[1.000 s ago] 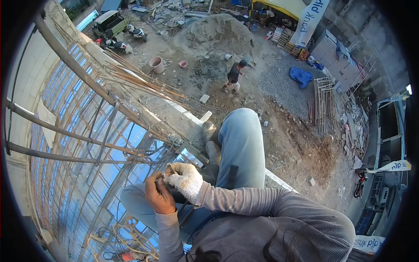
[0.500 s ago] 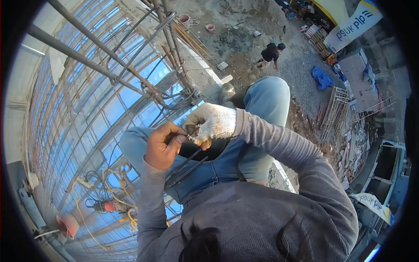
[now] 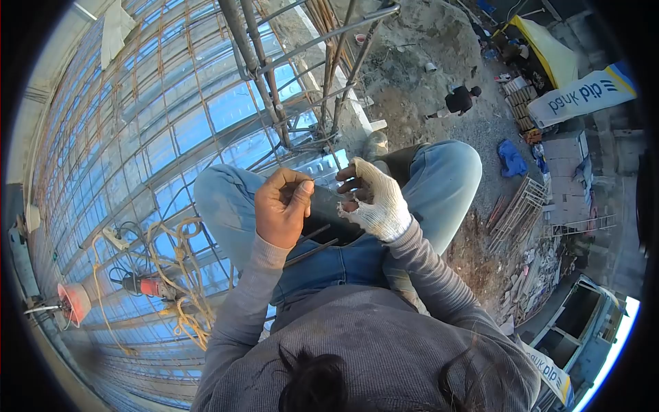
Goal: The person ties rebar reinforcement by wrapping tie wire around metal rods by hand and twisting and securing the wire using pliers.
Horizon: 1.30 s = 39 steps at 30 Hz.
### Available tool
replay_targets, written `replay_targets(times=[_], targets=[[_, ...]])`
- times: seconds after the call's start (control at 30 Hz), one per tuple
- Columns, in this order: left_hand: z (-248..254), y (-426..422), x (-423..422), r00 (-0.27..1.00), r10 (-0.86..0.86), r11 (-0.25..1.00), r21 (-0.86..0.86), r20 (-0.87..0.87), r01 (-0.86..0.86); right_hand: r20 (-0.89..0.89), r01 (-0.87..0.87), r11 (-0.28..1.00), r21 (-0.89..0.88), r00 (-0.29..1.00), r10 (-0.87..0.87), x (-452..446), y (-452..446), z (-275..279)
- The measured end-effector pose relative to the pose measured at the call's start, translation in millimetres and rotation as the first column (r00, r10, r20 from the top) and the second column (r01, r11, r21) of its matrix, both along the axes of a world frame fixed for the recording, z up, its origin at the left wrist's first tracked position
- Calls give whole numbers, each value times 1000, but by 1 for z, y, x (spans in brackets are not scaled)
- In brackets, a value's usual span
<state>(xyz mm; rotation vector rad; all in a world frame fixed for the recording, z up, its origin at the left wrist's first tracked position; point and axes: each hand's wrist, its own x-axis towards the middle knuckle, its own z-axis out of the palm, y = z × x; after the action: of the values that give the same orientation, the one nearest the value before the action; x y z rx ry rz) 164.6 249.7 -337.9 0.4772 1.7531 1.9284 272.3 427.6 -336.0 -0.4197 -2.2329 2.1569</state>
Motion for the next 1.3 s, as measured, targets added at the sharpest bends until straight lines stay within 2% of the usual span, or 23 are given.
replay_targets(times=[0.07,0.1,0.2,0.27,0.3,0.33,0.4,0.43,0.47,0.53,0.63,0.7,0.77,0.83,0.87,0.9,0.93,0.97,1.03,1.1,1.17,1.27,1.3], targets=[[-1,4,2,1000,14,1000,-5,-18,-14,-12,191,974,-119,981,-194,-3,-16,10],[-3,6,4,999,27,999,-30,-41,-28,-67,217,972,-88,973,-223,-5,-20,10],[-9,8,12,996,43,996,-77,-83,-49,54,330,941,-70,943,-327,-10,-30,18],[-11,10,18,991,53,992,-111,-121,-67,2,302,934,189,951,-308,-13,-33,18],[-13,7,21,991,49,992,-113,-124,-63,-1,306,933,187,950,-312,-14,-34,17],[-15,4,22,992,42,988,-144,-123,-60,-159,323,898,298,945,-288,-14,-35,12],[-18,-2,17,992,31,982,-180,-121,-53,-352,280,787,550,932,-85,-16,-29,2],[-19,-7,10,929,-90,970,-241,-359,1,-351,283,788,547,932,-92,-13,-21,2],[-20,-10,6,798,-215,950,-310,-563,38,-304,115,719,685,943,138,-9,-13,4],[-17,-14,8,795,-316,921,-369,-518,126,-166,-128,551,825,877,451,-3,-1,-1],[-15,-14,13,786,-438,864,-444,-436,235,-11,-285,423,860,818,575,0,6,4],[-17,-11,21,771,-488,836,-472,-408,280,-59,-190,357,915,810,583,3,10,-4],[-23,-9,28,751,-509,829,-475,-421,296,121,-354,218,909,727,676,3,15,-14],[-21,-4,26,772,-467,857,-438,-432,273,60,-306,281,910,766,640,-6,33,-21],[-21,-3,25,756,-486,847,-447,-438,286,47,-416,462,783,781,623,-14,47,-22],[-22,-2,24,919,-333,894,-382,-211,236,34,-498,618,609,794,607,-24,62,-24],[-24,0,22,987,-153,928,-337,46,159,71,-451,695,559,862,502,-34,81,-2],[-33,7,18,985,-170,921,-350,39,173,116,-395,768,504,912,393,-42,101,26],[-67,31,1,952,264,959,-145,156,-242,60,-164,747,644,984,165,-68,140,34],[-93,64,-21,919,323,946,-119,227,-303,106,-94,654,750,994,22,-94,168,33],[-108,90,-38,873,384,923,-97,302,-372,108,-63,684,726,994,-23,-114,177,19],[-110,109,-56,940,339,920,-213,18,-328,104,-11,757,653,992,-75,-132,175,-24],[-111,109,-60,944,329,921,-223,7,-319,88,23,781,624,991,-100,-136,171,-46]])
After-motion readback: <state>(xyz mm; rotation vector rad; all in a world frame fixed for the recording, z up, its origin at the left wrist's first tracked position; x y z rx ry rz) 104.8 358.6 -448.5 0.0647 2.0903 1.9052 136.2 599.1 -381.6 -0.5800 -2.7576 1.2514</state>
